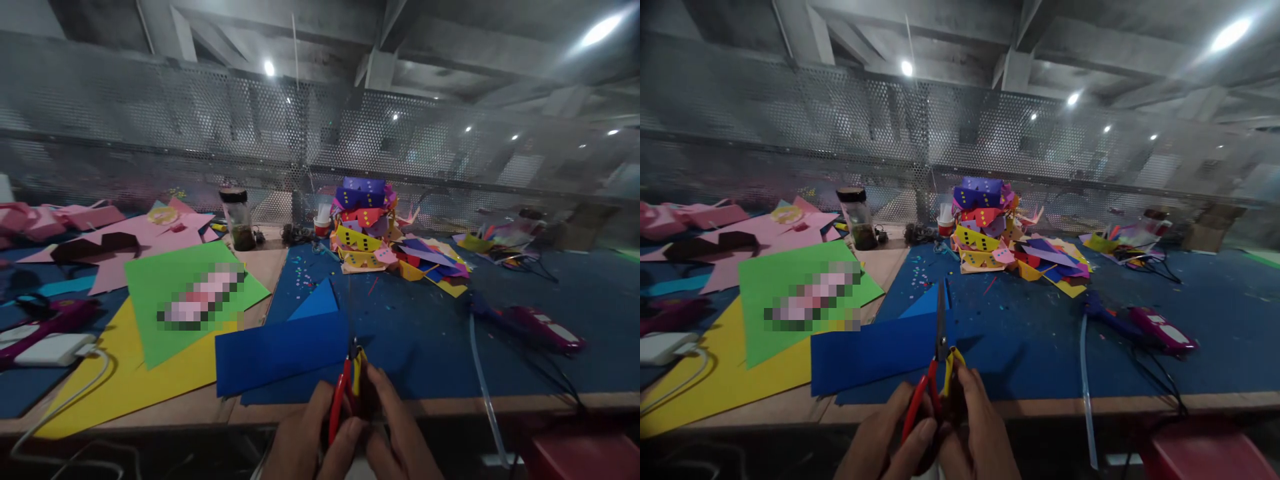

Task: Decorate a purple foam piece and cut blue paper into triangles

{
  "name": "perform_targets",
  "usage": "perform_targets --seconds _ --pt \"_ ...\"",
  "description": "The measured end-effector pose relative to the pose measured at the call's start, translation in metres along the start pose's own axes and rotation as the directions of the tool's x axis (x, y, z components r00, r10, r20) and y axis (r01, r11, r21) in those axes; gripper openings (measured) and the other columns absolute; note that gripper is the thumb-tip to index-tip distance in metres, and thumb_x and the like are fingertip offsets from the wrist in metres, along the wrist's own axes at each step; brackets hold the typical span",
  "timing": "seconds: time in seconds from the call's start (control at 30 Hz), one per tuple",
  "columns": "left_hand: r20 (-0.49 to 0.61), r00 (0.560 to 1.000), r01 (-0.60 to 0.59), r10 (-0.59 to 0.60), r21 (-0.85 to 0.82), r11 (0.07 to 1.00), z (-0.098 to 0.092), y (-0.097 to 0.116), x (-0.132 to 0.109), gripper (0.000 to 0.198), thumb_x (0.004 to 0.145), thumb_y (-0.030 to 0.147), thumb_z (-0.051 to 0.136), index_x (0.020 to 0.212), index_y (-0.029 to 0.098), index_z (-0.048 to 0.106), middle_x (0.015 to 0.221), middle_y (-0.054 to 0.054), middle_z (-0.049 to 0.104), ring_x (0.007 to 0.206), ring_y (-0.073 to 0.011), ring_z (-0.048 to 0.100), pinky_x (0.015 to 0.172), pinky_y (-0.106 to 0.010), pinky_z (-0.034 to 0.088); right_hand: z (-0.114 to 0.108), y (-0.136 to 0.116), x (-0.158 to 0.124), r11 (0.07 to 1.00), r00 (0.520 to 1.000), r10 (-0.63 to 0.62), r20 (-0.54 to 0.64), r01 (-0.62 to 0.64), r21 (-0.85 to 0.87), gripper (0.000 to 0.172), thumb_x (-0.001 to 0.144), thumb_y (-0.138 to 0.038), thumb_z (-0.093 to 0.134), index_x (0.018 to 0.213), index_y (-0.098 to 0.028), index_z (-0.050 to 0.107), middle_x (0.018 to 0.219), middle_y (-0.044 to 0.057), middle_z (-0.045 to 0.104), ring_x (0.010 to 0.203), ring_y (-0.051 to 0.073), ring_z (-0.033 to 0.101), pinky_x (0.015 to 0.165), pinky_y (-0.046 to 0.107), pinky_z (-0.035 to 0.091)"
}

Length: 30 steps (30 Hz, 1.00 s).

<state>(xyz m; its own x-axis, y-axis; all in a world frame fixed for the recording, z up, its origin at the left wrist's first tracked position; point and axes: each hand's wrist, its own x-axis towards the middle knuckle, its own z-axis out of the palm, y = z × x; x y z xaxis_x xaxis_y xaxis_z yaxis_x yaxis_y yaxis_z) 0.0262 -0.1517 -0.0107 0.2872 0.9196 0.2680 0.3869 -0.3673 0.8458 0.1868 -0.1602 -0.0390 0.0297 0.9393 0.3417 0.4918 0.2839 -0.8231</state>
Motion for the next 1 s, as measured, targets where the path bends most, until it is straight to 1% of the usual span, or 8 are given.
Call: perform_targets --seconds 0.13,0.27,0.37,0.47,0.63,0.77,0.9,1.0 --pt "0.066 0.928 -0.37 0.365 0.069 0.927 -0.014 -0.014 0.004 0.044 0.096 0.065 0.043 0.101 0.025 0.061 0.079 0.0 0.07 0.066 -0.0146 0.067 0.057 -0.022 0.05 0.001 -0.009 0.009 0.922 0.974 0.218 0.055 -0.225 0.316 0.048 0.084 -0.048 0.067 0.123 -0.023 0.058 0.096 0.007 0.07 0.08 0.022 0.07 0.069 0.029 0.057" --pt "-0.072 0.897 -0.321 0.435 0.571 0.756 -0.044 -0.047 0.005 0.025 0.097 0.036 0.057 0.12 0.028 0.061 0.112 -0.004 0.073 0.109 -0.0224 0.066 0.092 -0.035 0.05 -0.009 -0.006 0.022 0.83 0.958 0.276 -0.071 -0.201 0.52 0.03 0.085 -0.048 0.07 0.086 -0.022 0.054 0.069 -0.002 0.057 0.054 0.013 0.054 0.051 0.023 0.048" --pt "0.014 0.903 -0.267 0.43 0.801 0.535 -0.061 -0.078 0.004 0.044 0.094 0.044 0.061 0.134 0.028 0.056 0.134 -0.003 0.067 0.129 -0.0281 0.056 0.109 -0.047 0.036 -0.018 -0.003 0.028 0.817 0.963 0.225 -0.147 -0.103 0.568 0.033 0.092 -0.048 0.063 0.077 -0.023 0.048 0.063 -0.004 0.05 0.052 0.012 0.051 0.05 0.023 0.045" --pt "0.113 0.895 -0.311 0.431 0.851 0.424 -0.064 -0.097 0.002 0.053 0.094 0.054 0.058 0.14 0.028 0.053 0.139 0.0 0.064 0.127 -0.0255 0.057 0.108 -0.043 0.034 -0.02 -0.003 0.031 0.869 0.962 0.196 -0.192 -0.079 0.488 0.033 0.094 -0.05 0.06 0.079 -0.022 0.051 0.066 -0.003 0.052 0.057 0.012 0.052 0.052 0.023 0.045" --pt "0.18 0.917 -0.336 0.357 0.831 0.444 -0.055 -0.09 0.006 0.054 0.096 0.055 0.054 0.144 0.031 0.051 0.144 0.001 0.06 0.13 -0.0253 0.054 0.1 -0.04 0.04 -0.011 -0.01 0.04 0.84 0.991 0.105 -0.081 -0.045 0.541 0.044 0.094 -0.065 0.049 0.083 -0.022 0.05 0.062 -0.002 0.057 0.051 0.012 0.052 0.047 0.021 0.042" --pt "0.235 0.898 -0.397 0.373 0.798 0.453 -0.052 -0.083 0.01 0.063 0.094 0.062 0.052 0.148 0.03 0.045 0.146 -0.001 0.058 0.13 -0.0255 0.052 0.1 -0.039 0.04 0.003 -0.015 0.053 0.892 0.974 0.226 0.008 -0.211 0.4 0.042 0.095 -0.061 0.049 0.081 -0.021 0.051 0.061 -0.003 0.057 0.04 0.008 0.041 0.037 0.02 0.035" --pt "0.26 0.899 -0.409 0.351 0.784 0.467 -0.051 -0.091 0.007 0.081 0.082 0.075 0.056 0.148 0.029 0.044 0.15 -0.005 0.054 0.135 -0.0293 0.047 0.105 -0.044 0.038 0.021 -0.018 0.064 0.94 0.984 0.17 0.062 -0.181 0.289 0.039 0.097 -0.055 0.05 0.079 -0.02 0.053 0.066 0.0 0.06 0.053 0.012 0.055 0.05 0.022 0.046" --pt "0.256 0.911 -0.39 0.324 0.793 0.468 -0.047 -0.097 0.003 0.071 0.084 0.062 0.065 0.144 0.03 0.047 0.15 -0.005 0.053 0.139 -0.0302 0.044 0.108 -0.046 0.035 0.032 -0.018 0.068 0.962 0.983 0.157 0.098 -0.175 0.212 0.035 0.097 -0.051 0.052 0.082 -0.02 0.056 0.07 0.001 0.063 0.054 0.012 0.055 0.051 0.022 0.045"
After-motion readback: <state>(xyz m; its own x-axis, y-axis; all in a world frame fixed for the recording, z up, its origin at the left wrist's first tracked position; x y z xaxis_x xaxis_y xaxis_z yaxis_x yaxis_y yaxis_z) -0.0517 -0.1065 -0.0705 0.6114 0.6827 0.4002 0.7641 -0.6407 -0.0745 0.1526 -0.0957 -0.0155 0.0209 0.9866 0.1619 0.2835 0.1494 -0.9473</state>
